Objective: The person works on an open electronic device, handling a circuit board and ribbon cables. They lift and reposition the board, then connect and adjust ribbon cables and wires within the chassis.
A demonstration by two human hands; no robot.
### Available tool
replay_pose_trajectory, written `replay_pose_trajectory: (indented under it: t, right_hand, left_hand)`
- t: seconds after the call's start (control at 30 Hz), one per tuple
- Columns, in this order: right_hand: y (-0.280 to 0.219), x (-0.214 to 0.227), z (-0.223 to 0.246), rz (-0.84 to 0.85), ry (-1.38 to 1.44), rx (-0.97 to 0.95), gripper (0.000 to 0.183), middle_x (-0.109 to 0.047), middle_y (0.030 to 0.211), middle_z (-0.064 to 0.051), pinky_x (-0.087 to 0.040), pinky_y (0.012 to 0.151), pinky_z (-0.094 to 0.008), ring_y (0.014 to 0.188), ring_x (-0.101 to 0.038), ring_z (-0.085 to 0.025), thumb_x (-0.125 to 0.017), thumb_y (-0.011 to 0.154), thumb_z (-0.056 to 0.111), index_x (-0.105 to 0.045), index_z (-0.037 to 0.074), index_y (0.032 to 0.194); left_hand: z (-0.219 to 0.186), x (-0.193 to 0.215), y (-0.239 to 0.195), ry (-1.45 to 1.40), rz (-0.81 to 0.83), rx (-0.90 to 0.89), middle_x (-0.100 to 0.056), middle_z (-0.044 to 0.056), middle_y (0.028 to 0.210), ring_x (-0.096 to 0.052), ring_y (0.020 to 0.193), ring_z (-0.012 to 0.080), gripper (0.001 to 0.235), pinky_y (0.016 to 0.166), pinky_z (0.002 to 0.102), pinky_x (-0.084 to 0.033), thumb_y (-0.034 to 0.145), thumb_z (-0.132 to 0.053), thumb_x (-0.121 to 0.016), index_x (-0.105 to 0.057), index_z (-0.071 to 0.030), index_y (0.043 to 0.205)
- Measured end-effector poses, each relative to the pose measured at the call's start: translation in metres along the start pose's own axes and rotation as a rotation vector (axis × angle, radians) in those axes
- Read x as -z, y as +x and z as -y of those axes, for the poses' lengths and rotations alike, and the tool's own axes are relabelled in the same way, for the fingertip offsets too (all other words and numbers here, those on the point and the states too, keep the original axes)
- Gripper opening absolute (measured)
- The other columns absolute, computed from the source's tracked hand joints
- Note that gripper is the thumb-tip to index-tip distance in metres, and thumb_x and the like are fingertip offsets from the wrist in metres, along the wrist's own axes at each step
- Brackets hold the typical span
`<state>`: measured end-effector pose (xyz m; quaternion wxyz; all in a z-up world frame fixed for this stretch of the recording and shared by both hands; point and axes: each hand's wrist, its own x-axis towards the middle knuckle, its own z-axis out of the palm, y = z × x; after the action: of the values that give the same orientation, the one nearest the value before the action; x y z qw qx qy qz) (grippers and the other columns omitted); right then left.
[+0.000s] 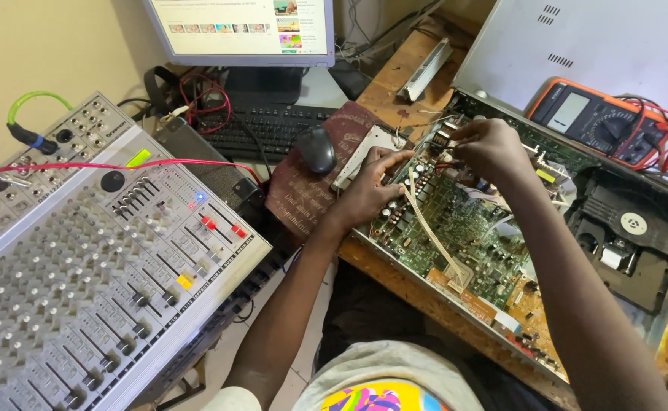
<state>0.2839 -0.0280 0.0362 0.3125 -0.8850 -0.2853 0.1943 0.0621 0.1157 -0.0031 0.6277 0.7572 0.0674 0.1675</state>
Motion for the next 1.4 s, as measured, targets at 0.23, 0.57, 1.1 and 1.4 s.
replay_pose_trajectory:
  t: [0.23, 0.57, 1.1, 1.4]
  right_hand:
    - [-0.012, -0.005, 0.011, -0.033, 0.026, 0.052, 0.045, -0.081, 0.099, -0.004, -0.057, 0.092, -0.044, 0.101, -0.078, -0.030, -0.077, 0.079, 0.023, -0.082, 0.022, 0.124]
    - [-0.011, -0.007, 0.020, -0.009, -0.081, -0.019, 0.039, -0.080, 0.111, -0.019, -0.056, 0.099, -0.053, 0.116, -0.072, -0.045, -0.074, 0.084, 0.032, -0.084, 0.030, 0.122]
    - [0.005, -0.007, -0.009, -0.021, 0.149, 0.208, 0.035, -0.080, 0.099, -0.004, -0.058, 0.088, -0.039, 0.095, -0.078, -0.025, -0.081, 0.083, 0.007, -0.079, 0.016, 0.117]
    - [-0.006, 0.001, -0.003, 0.074, 0.511, 0.185, 0.036, -0.076, 0.101, -0.020, -0.053, 0.052, -0.029, 0.079, -0.071, -0.020, -0.066, 0.085, -0.016, -0.061, -0.001, 0.117]
  left_hand:
    - [0.036, 0.002, 0.013, -0.179, 0.043, 0.003, -0.041, 0.018, 0.147, -0.036, 0.143, 0.0306, 0.064, 0.122, 0.056, -0.041, 0.101, -0.004, -0.075, -0.055, -0.009, 0.162]
    - [0.053, 0.001, 0.019, -0.180, 0.096, -0.120, -0.036, 0.024, 0.176, -0.022, 0.166, 0.0407, 0.067, 0.135, 0.059, -0.020, 0.104, -0.001, -0.070, -0.048, -0.006, 0.167]
    - [0.053, 0.000, 0.020, -0.309, 0.083, -0.120, -0.040, 0.024, 0.174, -0.027, 0.164, 0.0393, 0.065, 0.135, 0.056, -0.025, 0.106, 0.002, -0.071, -0.049, -0.004, 0.166]
    - [0.050, 0.001, 0.018, -0.325, 0.059, -0.124, -0.042, 0.024, 0.172, -0.031, 0.164, 0.0396, 0.065, 0.135, 0.057, -0.026, 0.103, 0.003, -0.072, -0.050, -0.001, 0.164]
